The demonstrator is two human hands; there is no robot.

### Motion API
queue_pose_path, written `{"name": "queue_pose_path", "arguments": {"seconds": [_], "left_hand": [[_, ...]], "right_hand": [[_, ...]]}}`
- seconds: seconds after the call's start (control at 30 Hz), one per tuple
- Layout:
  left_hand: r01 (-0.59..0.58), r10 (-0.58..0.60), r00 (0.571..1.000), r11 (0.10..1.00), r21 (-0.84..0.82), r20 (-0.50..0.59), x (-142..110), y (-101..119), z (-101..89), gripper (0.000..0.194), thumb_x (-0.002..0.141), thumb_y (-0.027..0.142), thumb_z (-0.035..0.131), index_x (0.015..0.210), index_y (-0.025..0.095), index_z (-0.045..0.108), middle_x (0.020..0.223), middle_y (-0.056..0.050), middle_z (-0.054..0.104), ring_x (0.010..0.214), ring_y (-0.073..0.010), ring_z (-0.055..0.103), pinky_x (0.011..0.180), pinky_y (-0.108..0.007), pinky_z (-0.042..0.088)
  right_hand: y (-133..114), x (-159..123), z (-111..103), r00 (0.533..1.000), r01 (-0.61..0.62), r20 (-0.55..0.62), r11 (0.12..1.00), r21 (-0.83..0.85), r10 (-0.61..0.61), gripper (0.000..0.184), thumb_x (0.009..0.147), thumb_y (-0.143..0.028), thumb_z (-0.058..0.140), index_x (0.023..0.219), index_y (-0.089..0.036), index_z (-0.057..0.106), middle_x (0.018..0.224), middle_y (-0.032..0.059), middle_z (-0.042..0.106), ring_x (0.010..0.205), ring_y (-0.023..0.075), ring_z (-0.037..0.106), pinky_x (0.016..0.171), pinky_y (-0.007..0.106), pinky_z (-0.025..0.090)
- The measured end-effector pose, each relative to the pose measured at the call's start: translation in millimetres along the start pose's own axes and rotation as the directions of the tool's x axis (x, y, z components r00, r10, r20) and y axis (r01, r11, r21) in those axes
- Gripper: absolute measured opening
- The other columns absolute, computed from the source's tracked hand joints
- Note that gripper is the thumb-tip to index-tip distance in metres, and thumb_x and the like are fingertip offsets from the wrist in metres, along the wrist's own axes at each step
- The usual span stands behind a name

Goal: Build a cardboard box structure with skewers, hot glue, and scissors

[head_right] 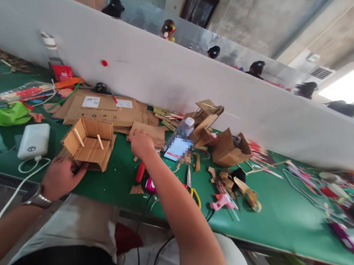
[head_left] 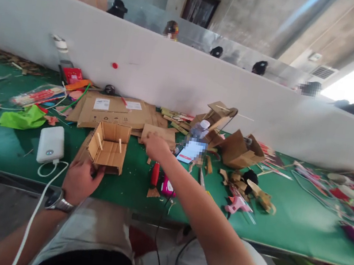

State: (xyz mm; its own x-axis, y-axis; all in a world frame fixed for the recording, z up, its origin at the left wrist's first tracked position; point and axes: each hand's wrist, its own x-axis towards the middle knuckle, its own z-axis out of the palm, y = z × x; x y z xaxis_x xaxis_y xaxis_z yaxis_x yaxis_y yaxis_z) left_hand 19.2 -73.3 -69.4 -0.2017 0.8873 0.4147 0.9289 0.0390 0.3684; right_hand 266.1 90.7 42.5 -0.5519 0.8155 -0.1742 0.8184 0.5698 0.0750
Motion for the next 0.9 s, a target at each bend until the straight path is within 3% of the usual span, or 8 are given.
{"name": "queue_pose_path", "arguments": {"seconds": [0.07, 0.13, 0.3, 0.47, 0.77, 0.83, 0.9], "left_hand": [[-0.005, 0.005, 1.0, 1.0, -0.006, -0.002, -0.4, 0.4, -0.5, 0.031, 0.098, 0.053, 0.052, 0.083, 0.026, 0.053, 0.07, -0.011, 0.073, 0.08, -0.0368, 0.072, 0.091, -0.048, 0.05], [-0.007, 0.007, 1.0, 1.0, -0.005, 0.007, -0.2, 0.6, -0.6, 0.03, 0.098, 0.052, 0.052, 0.087, 0.024, 0.056, 0.074, -0.011, 0.075, 0.083, -0.0369, 0.072, 0.089, -0.047, 0.05], [-0.008, 0.008, 0.999, 1.0, 0.011, 0.048, -0.8, -0.1, 1.5, 0.031, 0.098, 0.052, 0.054, 0.094, 0.022, 0.059, 0.077, -0.01, 0.077, 0.085, -0.0358, 0.074, 0.093, -0.047, 0.05], [-0.003, 0.003, 0.998, 1.0, -0.004, 0.057, -1.2, -1.0, 2.0, 0.029, 0.099, 0.05, 0.054, 0.097, 0.022, 0.058, 0.076, -0.01, 0.075, 0.085, -0.0359, 0.075, 0.093, -0.047, 0.05], [-0.003, 0.003, 0.998, 1.0, -0.008, 0.058, -0.5, 1.0, 1.2, 0.026, 0.098, 0.049, 0.055, 0.095, 0.023, 0.057, 0.075, -0.009, 0.075, 0.082, -0.0358, 0.074, 0.091, -0.048, 0.05], [-0.011, 0.012, 0.999, 1.0, -0.005, 0.053, -0.3, 1.7, 0.5, 0.027, 0.098, 0.048, 0.054, 0.097, 0.021, 0.059, 0.075, -0.01, 0.075, 0.084, -0.0365, 0.074, 0.091, -0.048, 0.05], [-0.011, 0.011, 0.999, 1.0, 0.001, 0.046, 0.0, 1.9, 0.3, 0.029, 0.099, 0.048, 0.054, 0.099, 0.02, 0.061, 0.076, -0.011, 0.075, 0.085, -0.037, 0.074, 0.091, -0.049, 0.05]], "right_hand": [[-5.2, 19.2, 7.6, 0.996, 0.086, 0.032, 0.996, -0.019, -0.085, 0.048, 0.1, -0.012, 0.053, 0.14, -0.028, 0.074, 0.149, 0.0136, 0.061, 0.138, 0.0294, 0.055, 0.109, 0.039, 0.05], [-4.0, 31.9, 11.8, 0.994, 0.104, 0.045, 0.994, -0.045, -0.102, 0.048, 0.099, -0.012, 0.052, 0.141, -0.024, 0.073, 0.15, 0.0163, 0.059, 0.138, 0.0315, 0.054, 0.107, 0.041, 0.051], [2.4, 44.4, 10.1, 0.993, 0.095, 0.079, 0.992, -0.083, -0.088, 0.041, 0.096, -0.01, 0.057, 0.131, -0.017, 0.078, 0.15, 0.0201, 0.058, 0.14, 0.0345, 0.052, 0.108, 0.044, 0.051], [-4.9, 41.9, 14.4, 0.987, -0.005, 0.157, 0.997, -0.073, 0.017, 0.032, 0.088, -0.005, 0.064, 0.115, -0.009, 0.083, 0.144, 0.0255, 0.062, 0.128, 0.0336, 0.061, 0.098, 0.039, 0.056], [4.8, 34.5, 18.4, 0.972, -0.196, 0.113, 0.977, -0.084, 0.205, 0.045, 0.098, -0.012, 0.058, 0.142, -0.008, 0.068, 0.162, 0.0309, 0.046, 0.139, 0.0386, 0.057, 0.105, 0.048, 0.058], [7.4, 38.7, 18.8, 0.967, -0.21, 0.13, 0.974, -0.085, 0.22, 0.041, 0.101, -0.018, 0.064, 0.141, -0.008, 0.067, 0.158, 0.0305, 0.05, 0.136, 0.0381, 0.06, 0.104, 0.049, 0.059], [10.1, 42.4, 18.3, 0.967, -0.179, 0.172, 0.981, -0.071, 0.189, 0.04, 0.103, -0.03, 0.07, 0.138, -0.013, 0.067, 0.149, 0.0224, 0.06, 0.127, 0.033, 0.067, 0.101, 0.049, 0.062]]}}
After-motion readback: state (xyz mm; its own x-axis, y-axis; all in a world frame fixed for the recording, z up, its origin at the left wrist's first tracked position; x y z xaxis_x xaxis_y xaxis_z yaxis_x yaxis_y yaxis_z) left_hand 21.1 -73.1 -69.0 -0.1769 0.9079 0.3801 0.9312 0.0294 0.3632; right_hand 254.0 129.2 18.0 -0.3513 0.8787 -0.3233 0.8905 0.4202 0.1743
